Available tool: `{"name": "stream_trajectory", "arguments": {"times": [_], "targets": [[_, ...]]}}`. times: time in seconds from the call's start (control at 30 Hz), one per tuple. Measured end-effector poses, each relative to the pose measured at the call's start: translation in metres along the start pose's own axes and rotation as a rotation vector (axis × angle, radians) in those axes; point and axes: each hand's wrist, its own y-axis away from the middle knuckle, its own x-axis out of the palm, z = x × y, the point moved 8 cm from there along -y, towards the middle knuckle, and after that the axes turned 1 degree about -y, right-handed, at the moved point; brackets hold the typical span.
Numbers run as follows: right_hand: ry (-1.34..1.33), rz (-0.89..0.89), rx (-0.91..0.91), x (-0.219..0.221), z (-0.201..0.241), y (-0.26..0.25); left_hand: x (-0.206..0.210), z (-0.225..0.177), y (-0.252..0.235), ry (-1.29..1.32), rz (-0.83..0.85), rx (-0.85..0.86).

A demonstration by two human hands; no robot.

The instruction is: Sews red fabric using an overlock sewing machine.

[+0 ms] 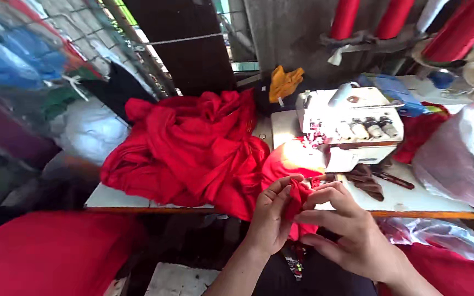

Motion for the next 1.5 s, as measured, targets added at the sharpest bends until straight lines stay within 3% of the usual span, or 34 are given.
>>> {"name": "stream_trajectory", "arguments": {"times": [0.13,0.3,0.4,0.7,0.77,0.9,0.97,1.07,1.13,1.2,1.3,1.4,1.5], "targets": [[-0.155,-0.169,0.206,-0.018,-0.030,-0.003,0.000,0.012,0.001,0.094,0.017,-0.077],[-0.191,-0.037,0.335,-0.007,-0.049,0.005,0.000,0.024,-0.001,0.013,-0.029,-0.106],[-0.271,-0.115,0.358,-0.009,-0.056,0.008,-0.005,0.022,-0.002,-0.105,-0.045,-0.058],[-0.559,-0.046,0.526,0.016,-0.069,0.018,-0.021,0.006,0.002,-0.271,-0.127,0.116],[-0.636,-0.043,0.513,0.020,-0.069,0.020,-0.021,0.004,0.004,-0.289,-0.115,0.139],[-0.536,-0.100,0.345,0.011,-0.066,0.021,-0.021,0.006,0.003,-0.220,-0.085,0.125],[-0.606,-0.177,0.262,0.000,-0.066,0.019,-0.026,0.010,0.001,-0.159,-0.133,0.064],[-0.810,-0.254,0.274,-0.010,-0.072,0.018,-0.034,0.022,0.000,-0.168,-0.206,-0.077],[-0.888,-0.217,0.334,-0.009,-0.074,0.016,-0.027,0.026,0.000,-0.306,-0.089,-0.102],[-0.849,-0.117,0.379,-0.007,-0.071,0.013,-0.017,0.023,-0.004,-0.388,0.055,-0.018],[-0.810,0.020,0.378,-0.003,-0.065,0.010,0.002,0.016,-0.012,-0.329,0.231,0.047],[-0.834,0.074,0.376,-0.002,-0.059,0.009,0.012,0.020,-0.016,-0.244,0.340,-0.053],[-0.929,0.002,0.433,-0.010,-0.063,0.014,0.015,0.030,-0.007,-0.237,0.519,-0.213]]}}
